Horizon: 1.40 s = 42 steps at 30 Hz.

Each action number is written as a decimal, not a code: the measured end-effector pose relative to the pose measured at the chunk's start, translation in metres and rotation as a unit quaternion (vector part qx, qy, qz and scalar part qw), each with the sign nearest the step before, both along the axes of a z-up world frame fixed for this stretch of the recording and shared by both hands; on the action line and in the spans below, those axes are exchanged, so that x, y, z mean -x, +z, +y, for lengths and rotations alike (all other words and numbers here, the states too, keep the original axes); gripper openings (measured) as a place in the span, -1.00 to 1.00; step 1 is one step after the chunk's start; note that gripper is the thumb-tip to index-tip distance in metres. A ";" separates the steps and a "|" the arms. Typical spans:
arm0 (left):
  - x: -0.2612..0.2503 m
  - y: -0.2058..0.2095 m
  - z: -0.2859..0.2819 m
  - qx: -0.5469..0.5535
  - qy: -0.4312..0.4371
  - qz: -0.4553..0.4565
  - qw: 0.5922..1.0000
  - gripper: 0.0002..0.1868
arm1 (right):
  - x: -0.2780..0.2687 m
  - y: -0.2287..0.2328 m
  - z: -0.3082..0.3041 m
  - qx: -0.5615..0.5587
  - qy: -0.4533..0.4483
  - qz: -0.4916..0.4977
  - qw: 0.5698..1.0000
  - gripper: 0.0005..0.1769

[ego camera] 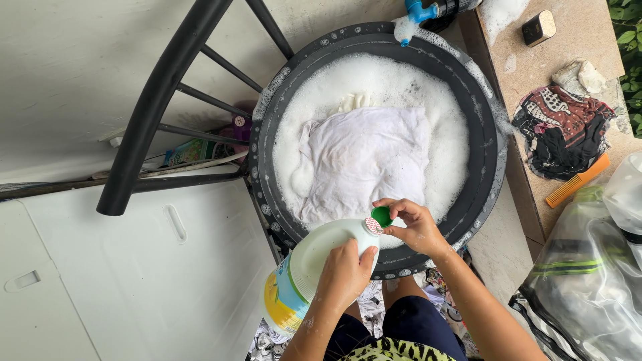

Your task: The person hand washes clothes by wringing garments, pouring bleach from a bottle into a basin of soapy water, and scrubbing clothes by hand.

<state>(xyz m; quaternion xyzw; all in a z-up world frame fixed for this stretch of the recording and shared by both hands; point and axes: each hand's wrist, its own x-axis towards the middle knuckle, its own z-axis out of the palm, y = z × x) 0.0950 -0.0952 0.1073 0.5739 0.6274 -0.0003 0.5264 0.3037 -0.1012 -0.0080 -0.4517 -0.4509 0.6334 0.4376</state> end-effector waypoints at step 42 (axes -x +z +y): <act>-0.046 -0.020 0.025 0.072 -0.013 0.064 0.995 -0.56 | -0.019 -0.039 0.010 0.124 -0.036 0.118 0.985 -0.25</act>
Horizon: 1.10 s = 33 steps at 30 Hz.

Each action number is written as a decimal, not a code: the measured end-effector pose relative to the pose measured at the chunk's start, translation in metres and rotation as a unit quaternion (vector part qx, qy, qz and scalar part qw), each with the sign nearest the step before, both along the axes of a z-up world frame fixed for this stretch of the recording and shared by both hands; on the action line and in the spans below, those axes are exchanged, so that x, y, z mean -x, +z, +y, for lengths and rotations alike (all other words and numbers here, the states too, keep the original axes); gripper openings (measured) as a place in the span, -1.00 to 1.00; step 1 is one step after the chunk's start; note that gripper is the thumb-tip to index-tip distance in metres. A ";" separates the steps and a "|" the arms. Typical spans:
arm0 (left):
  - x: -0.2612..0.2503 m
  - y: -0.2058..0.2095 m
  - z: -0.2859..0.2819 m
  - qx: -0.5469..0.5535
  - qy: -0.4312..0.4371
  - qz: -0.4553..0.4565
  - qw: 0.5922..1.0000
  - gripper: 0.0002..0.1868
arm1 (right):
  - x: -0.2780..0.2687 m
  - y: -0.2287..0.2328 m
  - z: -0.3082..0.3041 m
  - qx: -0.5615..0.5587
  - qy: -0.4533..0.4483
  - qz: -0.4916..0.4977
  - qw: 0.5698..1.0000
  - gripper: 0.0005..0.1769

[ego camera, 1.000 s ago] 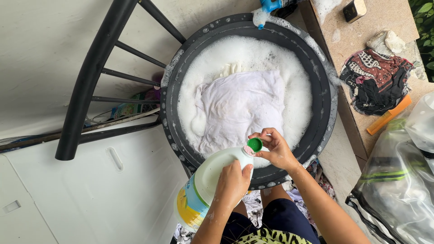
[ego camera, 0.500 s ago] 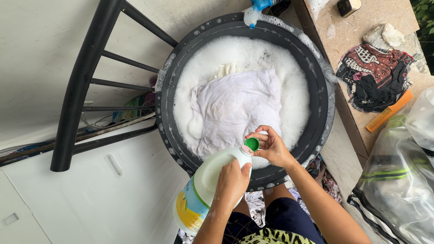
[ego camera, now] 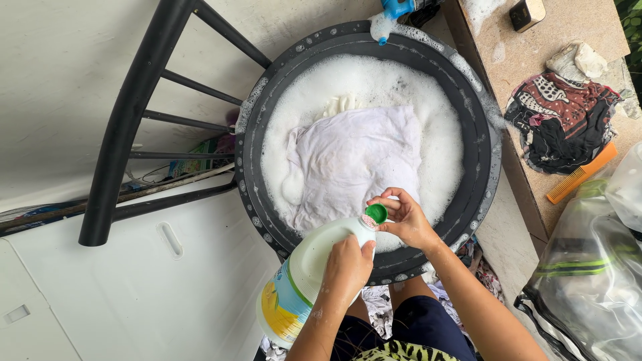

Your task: The person hand washes clothes by wringing garments, pouring bleach from a bottle into a basin of soapy water, and scrubbing clothes by hand.

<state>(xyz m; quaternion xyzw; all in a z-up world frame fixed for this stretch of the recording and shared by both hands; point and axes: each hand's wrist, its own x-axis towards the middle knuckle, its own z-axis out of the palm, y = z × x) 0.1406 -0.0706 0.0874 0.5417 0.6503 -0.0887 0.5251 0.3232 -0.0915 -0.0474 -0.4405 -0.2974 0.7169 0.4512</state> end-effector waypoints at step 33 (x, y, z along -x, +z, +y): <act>0.092 0.052 -0.031 -0.067 0.135 -0.135 0.979 -0.61 | 0.053 0.017 0.155 -0.149 0.129 -0.403 0.894 -0.26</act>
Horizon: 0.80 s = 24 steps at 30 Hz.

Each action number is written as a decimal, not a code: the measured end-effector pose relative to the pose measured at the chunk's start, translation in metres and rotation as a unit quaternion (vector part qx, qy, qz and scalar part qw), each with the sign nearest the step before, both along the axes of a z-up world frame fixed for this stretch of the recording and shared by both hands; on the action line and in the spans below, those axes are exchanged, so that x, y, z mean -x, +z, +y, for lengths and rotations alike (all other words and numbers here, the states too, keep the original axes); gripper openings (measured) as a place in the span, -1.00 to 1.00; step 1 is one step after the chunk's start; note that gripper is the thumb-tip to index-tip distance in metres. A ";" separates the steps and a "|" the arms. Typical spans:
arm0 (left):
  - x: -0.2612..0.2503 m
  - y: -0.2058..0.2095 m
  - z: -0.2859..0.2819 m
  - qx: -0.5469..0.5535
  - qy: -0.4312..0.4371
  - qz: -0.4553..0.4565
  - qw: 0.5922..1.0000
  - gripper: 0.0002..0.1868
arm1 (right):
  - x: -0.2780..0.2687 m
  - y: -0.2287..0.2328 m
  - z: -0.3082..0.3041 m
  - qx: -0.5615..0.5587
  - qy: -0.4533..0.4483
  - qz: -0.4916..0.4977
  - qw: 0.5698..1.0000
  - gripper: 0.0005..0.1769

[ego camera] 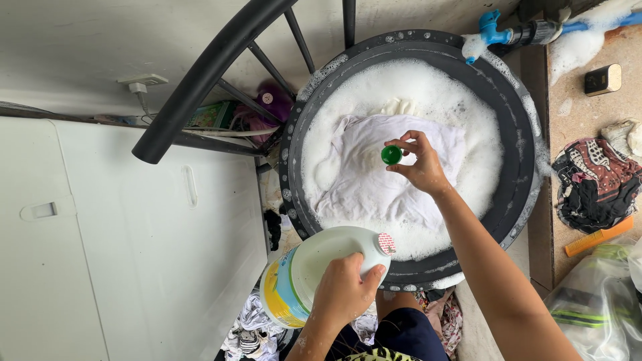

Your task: The person hand washes clothes by wringing garments, pouring bleach from a bottle into a basin of soapy water, and scrubbing clothes by hand.

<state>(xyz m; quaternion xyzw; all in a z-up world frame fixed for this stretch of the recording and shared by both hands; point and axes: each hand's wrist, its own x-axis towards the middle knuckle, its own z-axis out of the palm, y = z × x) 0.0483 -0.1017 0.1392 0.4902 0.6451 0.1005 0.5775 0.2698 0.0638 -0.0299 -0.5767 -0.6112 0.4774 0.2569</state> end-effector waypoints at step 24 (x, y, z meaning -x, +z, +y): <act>-0.014 -0.002 0.005 0.033 -0.021 0.028 0.999 -0.61 | -0.082 0.021 -0.065 0.022 -0.026 -0.115 0.993 -0.25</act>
